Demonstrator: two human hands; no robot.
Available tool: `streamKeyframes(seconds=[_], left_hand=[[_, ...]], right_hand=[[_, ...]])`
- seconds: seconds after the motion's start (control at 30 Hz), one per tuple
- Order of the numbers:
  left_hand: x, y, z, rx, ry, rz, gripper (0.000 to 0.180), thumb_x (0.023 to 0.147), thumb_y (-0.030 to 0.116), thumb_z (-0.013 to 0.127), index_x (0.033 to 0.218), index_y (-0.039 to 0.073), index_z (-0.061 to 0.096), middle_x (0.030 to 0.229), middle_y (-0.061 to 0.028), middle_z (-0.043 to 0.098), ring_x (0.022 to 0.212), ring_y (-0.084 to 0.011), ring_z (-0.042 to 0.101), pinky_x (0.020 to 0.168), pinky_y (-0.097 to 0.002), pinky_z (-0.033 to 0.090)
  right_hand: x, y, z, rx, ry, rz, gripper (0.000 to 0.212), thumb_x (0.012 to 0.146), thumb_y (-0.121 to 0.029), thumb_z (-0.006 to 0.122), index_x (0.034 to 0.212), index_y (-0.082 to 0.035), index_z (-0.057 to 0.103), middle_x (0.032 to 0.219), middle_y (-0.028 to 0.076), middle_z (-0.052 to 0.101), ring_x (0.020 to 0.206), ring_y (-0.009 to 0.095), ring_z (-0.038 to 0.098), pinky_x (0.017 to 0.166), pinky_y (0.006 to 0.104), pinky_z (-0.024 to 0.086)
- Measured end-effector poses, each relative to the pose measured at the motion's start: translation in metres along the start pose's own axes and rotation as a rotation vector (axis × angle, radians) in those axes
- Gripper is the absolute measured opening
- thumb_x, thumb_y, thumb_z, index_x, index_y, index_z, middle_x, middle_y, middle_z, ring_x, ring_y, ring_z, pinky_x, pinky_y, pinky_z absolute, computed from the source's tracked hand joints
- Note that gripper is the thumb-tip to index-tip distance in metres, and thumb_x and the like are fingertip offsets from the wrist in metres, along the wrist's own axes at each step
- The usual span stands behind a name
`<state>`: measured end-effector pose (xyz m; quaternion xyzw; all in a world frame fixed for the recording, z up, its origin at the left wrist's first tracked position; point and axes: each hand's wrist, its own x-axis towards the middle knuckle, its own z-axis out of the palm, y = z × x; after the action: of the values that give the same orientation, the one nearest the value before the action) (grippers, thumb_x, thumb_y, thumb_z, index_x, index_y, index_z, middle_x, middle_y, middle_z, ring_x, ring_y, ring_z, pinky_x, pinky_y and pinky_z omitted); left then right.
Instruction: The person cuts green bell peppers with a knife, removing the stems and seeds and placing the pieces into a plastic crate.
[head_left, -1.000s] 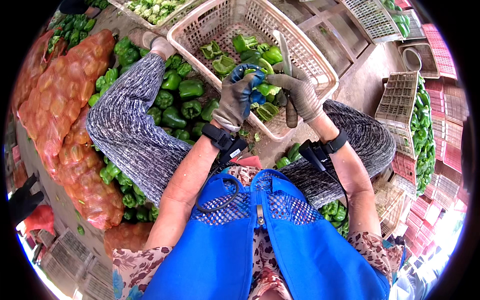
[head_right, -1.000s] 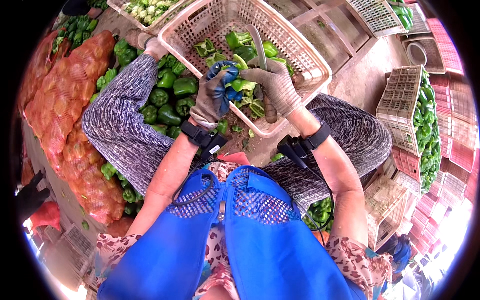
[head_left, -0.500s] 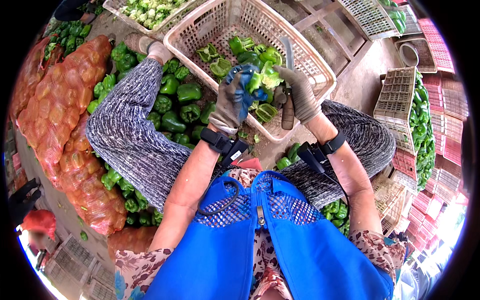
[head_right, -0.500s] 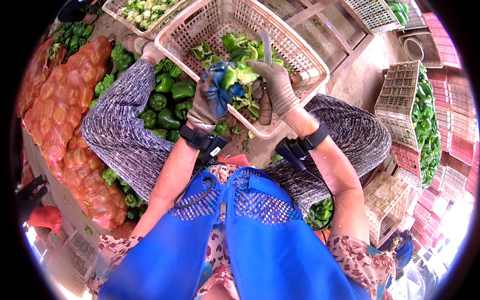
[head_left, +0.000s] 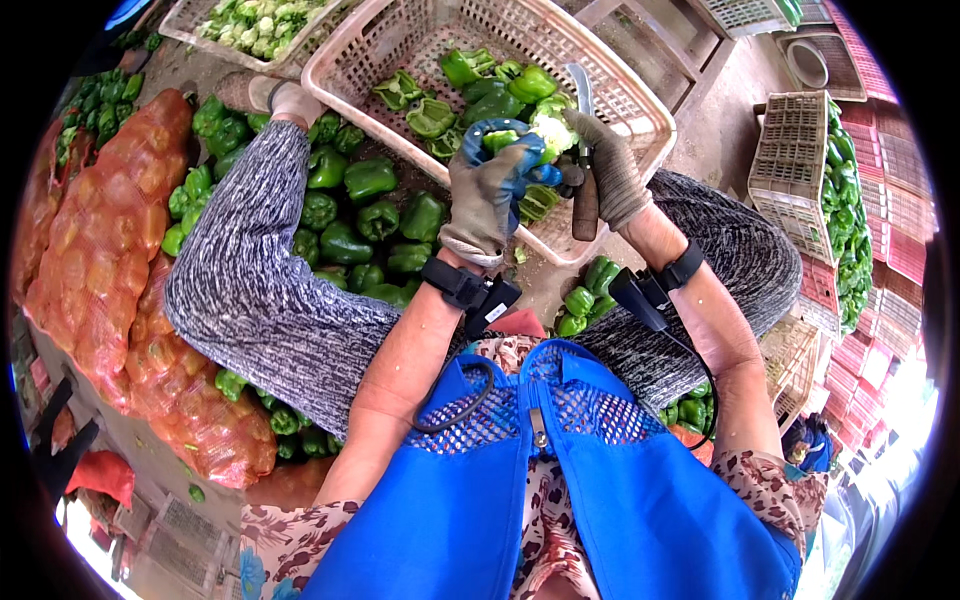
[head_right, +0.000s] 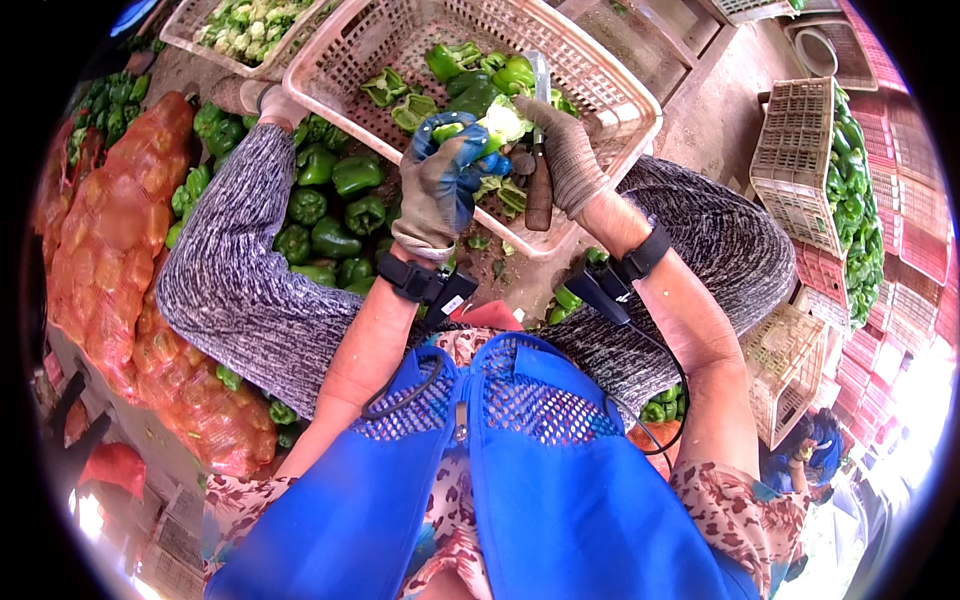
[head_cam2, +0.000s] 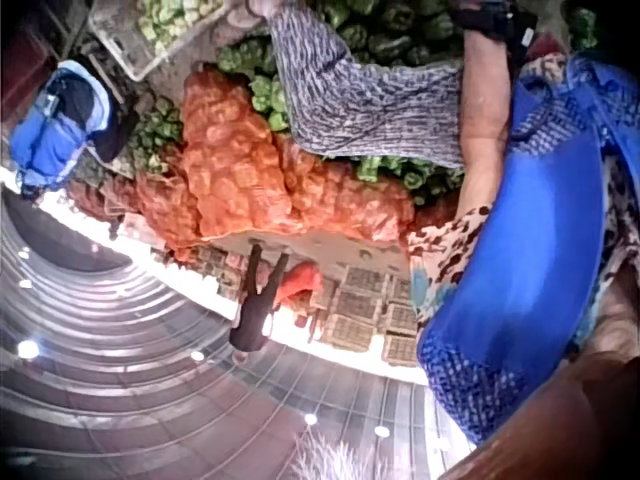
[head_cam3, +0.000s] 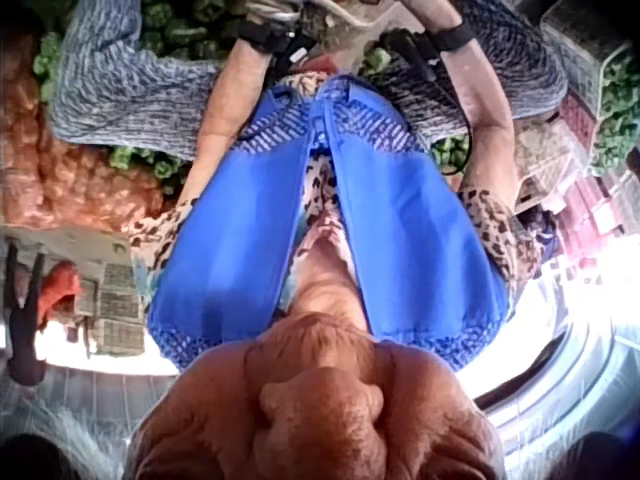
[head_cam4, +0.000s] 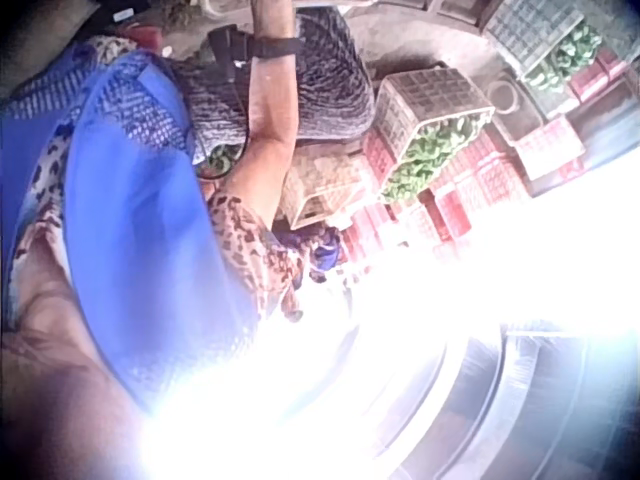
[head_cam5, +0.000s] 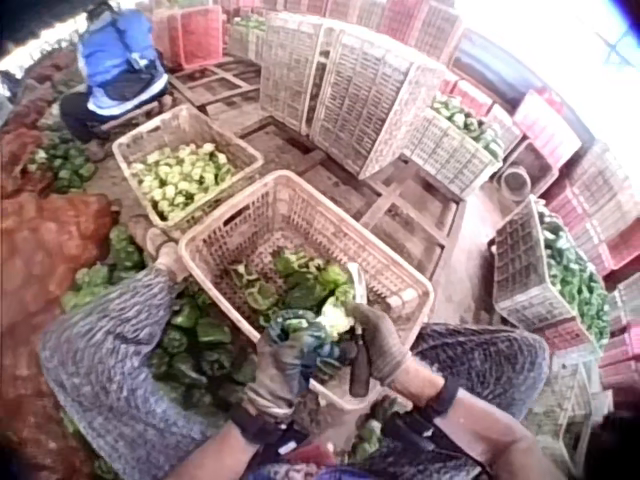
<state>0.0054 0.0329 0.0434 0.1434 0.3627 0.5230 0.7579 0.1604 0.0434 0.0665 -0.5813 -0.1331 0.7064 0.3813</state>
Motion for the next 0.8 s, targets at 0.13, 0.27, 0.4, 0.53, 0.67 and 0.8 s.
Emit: streamKeyframes(seconds=[0.13, 0.27, 0.4, 0.53, 0.67, 0.8], left_hand=[[0.015, 0.004, -0.02, 0.047, 0.151, 0.151, 0.021, 0.08, 0.008, 0.07, 0.098, 0.003, 0.06, 0.087, -0.006, 0.065, 0.073, -0.0155, 0.064, 0.063, -0.0308, 0.057], [0.025, 0.0, -0.047, 0.052, 0.251, 0.239, 0.02, 0.078, 0.006, 0.073, 0.093, 0.003, 0.061, 0.085, -0.0075, 0.066, 0.069, -0.0159, 0.064, 0.059, -0.0305, 0.056], [0.025, 0.001, -0.05, 0.009, 0.185, 0.209, 0.02, 0.08, 0.003, 0.071, 0.096, 0.004, 0.06, 0.089, -0.0091, 0.067, 0.073, -0.0176, 0.065, 0.06, -0.0313, 0.058], [0.003, 0.001, -0.029, 0.071, -0.044, -0.003, 0.022, 0.079, 0.005, 0.072, 0.096, 0.003, 0.059, 0.087, -0.0091, 0.066, 0.072, -0.0172, 0.066, 0.059, -0.0311, 0.058], [-0.008, -0.052, -0.039, 0.399, -0.305, -0.16, 0.034, 0.072, 0.005, 0.076, 0.102, 0.002, 0.058, 0.087, -0.0072, 0.066, 0.072, -0.0157, 0.064, 0.062, -0.0288, 0.057], [-0.03, -0.035, -0.017, 0.493, -0.405, -0.205, 0.036, 0.071, 0.009, 0.078, 0.102, 0.005, 0.059, 0.089, -0.0059, 0.067, 0.076, -0.0132, 0.064, 0.065, -0.0279, 0.056]], right_hand=[[0.012, -0.012, 0.002, -0.065, 0.124, -0.058, 0.027, 0.092, -0.035, 0.055, 0.088, -0.008, 0.06, 0.059, 0.002, 0.052, 0.044, 0.012, 0.046, 0.039, 0.0234, 0.034], [0.026, -0.03, 0.019, -0.282, 0.23, -0.042, 0.03, 0.091, -0.035, 0.057, 0.084, -0.006, 0.061, 0.058, 0.003, 0.054, 0.042, 0.013, 0.047, 0.038, 0.0246, 0.036], [0.042, -0.066, 0.089, -0.343, -0.013, -0.291, 0.033, 0.094, -0.037, 0.054, 0.084, -0.006, 0.06, 0.063, 0.003, 0.056, 0.046, 0.012, 0.05, 0.04, 0.0244, 0.038], [0.069, -0.126, 0.143, -0.17, -0.217, -0.576, 0.041, 0.093, -0.04, 0.054, 0.107, -0.002, 0.054, 0.067, 0.003, 0.053, 0.049, 0.013, 0.05, 0.045, 0.0258, 0.042], [0.035, -0.18, 0.115, 0.115, -0.475, -0.365, 0.033, 0.091, -0.036, 0.051, 0.087, -0.004, 0.052, 0.065, 0.004, 0.056, 0.046, 0.013, 0.046, 0.045, 0.03, 0.043], [-0.015, -0.16, 0.008, 0.4, -0.344, -0.126, 0.039, 0.09, -0.038, 0.054, 0.091, 0.001, 0.052, 0.065, 0.006, 0.055, 0.053, 0.015, 0.05, 0.048, 0.0301, 0.046]])
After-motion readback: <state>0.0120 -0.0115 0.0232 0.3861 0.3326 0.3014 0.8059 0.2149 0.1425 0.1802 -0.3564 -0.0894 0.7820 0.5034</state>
